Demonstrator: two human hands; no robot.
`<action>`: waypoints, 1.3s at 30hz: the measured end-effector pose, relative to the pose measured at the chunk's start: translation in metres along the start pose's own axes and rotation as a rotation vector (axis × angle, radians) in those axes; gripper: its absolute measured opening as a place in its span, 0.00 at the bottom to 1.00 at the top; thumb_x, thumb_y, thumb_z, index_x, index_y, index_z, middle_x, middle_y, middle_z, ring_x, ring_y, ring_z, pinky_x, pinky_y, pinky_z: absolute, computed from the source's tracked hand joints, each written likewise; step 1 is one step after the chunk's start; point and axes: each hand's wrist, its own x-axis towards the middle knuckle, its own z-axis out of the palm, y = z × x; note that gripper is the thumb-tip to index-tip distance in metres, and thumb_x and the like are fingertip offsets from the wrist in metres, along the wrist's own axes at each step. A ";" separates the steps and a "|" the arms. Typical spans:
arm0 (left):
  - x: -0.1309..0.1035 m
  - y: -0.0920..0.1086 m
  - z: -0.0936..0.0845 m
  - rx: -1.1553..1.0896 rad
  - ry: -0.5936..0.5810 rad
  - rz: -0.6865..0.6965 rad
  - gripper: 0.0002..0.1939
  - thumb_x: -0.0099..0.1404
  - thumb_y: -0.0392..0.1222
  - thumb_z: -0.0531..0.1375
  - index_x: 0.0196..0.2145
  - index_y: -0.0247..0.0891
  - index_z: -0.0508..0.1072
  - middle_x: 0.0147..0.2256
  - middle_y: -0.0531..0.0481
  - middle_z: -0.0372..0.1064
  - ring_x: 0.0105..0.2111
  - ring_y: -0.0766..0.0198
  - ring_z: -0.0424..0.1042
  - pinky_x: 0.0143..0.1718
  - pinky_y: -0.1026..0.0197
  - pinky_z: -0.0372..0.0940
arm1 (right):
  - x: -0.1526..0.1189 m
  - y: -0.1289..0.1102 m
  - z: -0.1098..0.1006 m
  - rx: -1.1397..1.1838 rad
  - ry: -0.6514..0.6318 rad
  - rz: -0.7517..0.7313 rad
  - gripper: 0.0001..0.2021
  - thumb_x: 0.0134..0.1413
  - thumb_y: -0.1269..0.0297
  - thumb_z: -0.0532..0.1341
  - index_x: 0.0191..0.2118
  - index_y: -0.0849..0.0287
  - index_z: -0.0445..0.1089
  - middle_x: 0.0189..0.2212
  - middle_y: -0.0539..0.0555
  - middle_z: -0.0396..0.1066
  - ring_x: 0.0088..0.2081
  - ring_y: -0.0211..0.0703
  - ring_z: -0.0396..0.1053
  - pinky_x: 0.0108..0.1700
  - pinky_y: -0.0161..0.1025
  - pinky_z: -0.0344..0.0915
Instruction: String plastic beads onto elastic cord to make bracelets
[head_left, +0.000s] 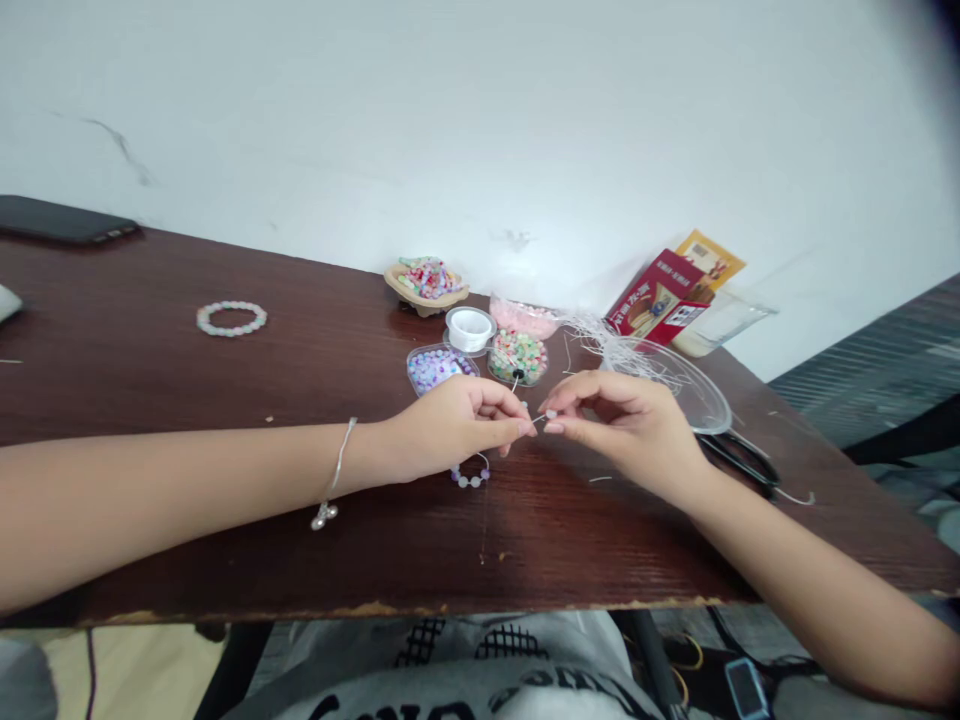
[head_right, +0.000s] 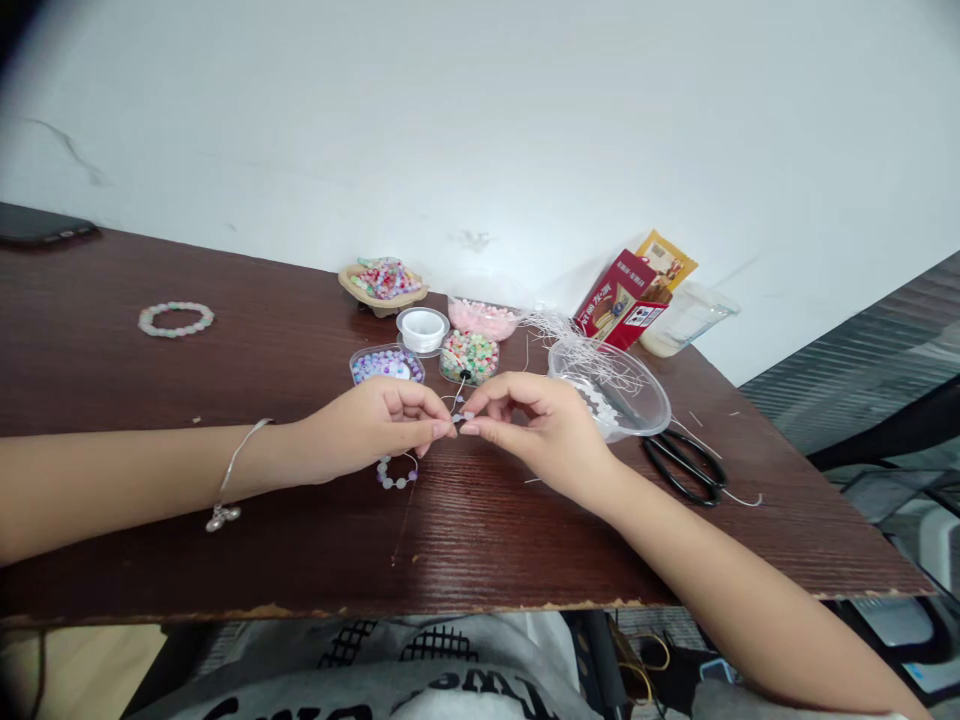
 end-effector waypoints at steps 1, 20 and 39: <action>0.000 0.000 0.000 0.003 -0.007 -0.002 0.07 0.60 0.41 0.60 0.30 0.34 0.72 0.21 0.56 0.66 0.20 0.74 0.61 0.21 0.71 0.56 | 0.000 0.001 0.000 0.000 -0.006 -0.005 0.07 0.49 0.61 0.67 0.33 0.59 0.72 0.31 0.54 0.73 0.31 0.40 0.68 0.35 0.38 0.66; 0.002 -0.008 -0.001 0.001 -0.030 0.022 0.06 0.60 0.40 0.60 0.30 0.33 0.72 0.21 0.57 0.65 0.21 0.75 0.61 0.21 0.73 0.56 | 0.002 0.002 0.005 0.012 -0.066 -0.008 0.06 0.48 0.65 0.67 0.34 0.60 0.73 0.31 0.53 0.73 0.31 0.38 0.68 0.34 0.36 0.65; 0.006 -0.008 -0.007 -0.016 -0.076 0.083 0.07 0.60 0.41 0.62 0.31 0.34 0.75 0.29 0.51 0.74 0.31 0.69 0.71 0.36 0.66 0.63 | 0.007 -0.011 -0.029 -0.340 -0.039 -0.198 0.07 0.56 0.66 0.60 0.41 0.57 0.73 0.36 0.54 0.73 0.36 0.39 0.69 0.38 0.36 0.66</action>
